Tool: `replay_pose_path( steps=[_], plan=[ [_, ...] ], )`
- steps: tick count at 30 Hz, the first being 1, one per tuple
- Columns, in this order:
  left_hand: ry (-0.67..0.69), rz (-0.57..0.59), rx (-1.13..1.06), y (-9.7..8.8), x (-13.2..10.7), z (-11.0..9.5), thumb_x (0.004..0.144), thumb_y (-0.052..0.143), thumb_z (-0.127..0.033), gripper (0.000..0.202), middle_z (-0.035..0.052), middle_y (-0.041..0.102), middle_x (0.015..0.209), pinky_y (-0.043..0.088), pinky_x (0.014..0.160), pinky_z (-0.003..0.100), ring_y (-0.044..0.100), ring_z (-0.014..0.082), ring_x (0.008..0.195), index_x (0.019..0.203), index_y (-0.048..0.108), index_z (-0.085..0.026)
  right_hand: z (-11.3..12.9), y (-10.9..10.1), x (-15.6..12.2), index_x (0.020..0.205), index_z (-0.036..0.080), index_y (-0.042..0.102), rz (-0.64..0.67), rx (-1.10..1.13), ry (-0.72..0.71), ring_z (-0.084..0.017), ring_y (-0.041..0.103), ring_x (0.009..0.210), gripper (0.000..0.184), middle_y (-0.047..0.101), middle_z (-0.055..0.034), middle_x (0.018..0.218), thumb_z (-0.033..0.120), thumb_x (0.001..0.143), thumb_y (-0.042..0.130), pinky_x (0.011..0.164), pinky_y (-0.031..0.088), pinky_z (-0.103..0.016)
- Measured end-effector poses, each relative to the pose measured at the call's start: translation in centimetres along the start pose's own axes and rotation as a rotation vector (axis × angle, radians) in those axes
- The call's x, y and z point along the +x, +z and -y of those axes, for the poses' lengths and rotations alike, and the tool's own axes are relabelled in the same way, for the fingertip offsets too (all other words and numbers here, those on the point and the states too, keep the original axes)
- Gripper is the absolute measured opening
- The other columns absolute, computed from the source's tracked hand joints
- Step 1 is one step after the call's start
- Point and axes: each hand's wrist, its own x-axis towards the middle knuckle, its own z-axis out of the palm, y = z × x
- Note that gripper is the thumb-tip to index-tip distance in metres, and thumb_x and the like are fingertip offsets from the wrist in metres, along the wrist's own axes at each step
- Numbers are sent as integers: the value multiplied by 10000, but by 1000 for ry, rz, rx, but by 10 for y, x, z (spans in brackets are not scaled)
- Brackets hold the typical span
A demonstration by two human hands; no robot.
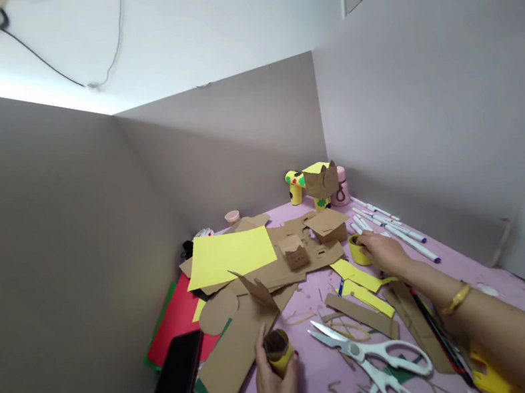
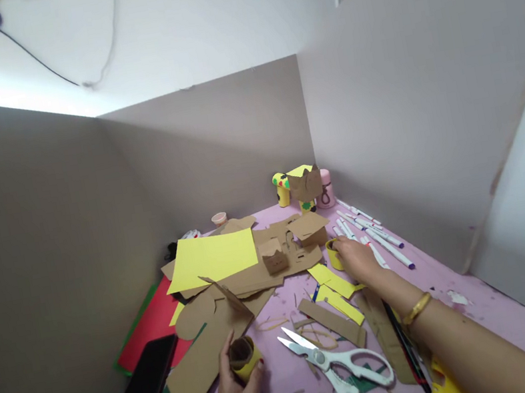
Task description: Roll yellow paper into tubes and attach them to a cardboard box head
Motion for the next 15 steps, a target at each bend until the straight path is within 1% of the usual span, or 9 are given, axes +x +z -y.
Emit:
replay_pose_path(
  steps=[2,5,7,9,12,15],
  plan=[
    [20,15,-7,2,2,-1,788,546,-299,668,179,414,1391,231,1097,406,396,251,1288,1372,268,-130,-4,0,2,1085,164,589,5,8,-13,-198,621,931,220,619,-64,1108,281,903,551,785,527,-398],
    [48,99,-17,5,4,-3,784,539,-256,645,172,407,1403,223,1104,377,375,230,1306,1362,285,-124,-6,1,1,1069,160,595,3,36,-36,-195,623,919,211,625,-60,1092,282,903,551,782,525,-396],
    [44,139,-15,5,4,-2,781,535,-236,642,174,411,1402,225,1104,377,370,228,1310,1361,287,-122,-6,3,0,1074,159,591,-11,64,-48,-196,620,920,214,625,-60,1093,279,902,549,787,517,-399],
    [40,137,-9,5,4,-2,775,536,-227,647,182,404,1408,218,1107,384,357,233,1319,1362,286,-112,-6,3,-2,1074,164,596,-34,96,-52,-199,618,920,205,632,-61,1081,256,899,544,785,501,-385],
    [48,119,-15,5,4,-4,765,539,-211,648,194,398,1413,218,1107,395,359,242,1319,1355,294,-100,-5,0,-4,1033,187,632,-81,143,-47,-216,616,920,190,649,-71,1036,219,877,529,749,469,-332],
    [63,118,-45,7,8,-8,749,554,-184,633,171,430,1399,227,1104,403,386,243,1303,1340,334,-132,-4,-6,-5,1014,197,650,-134,187,-39,-240,615,916,217,642,-92,1038,228,868,491,712,444,-316]
  ],
)
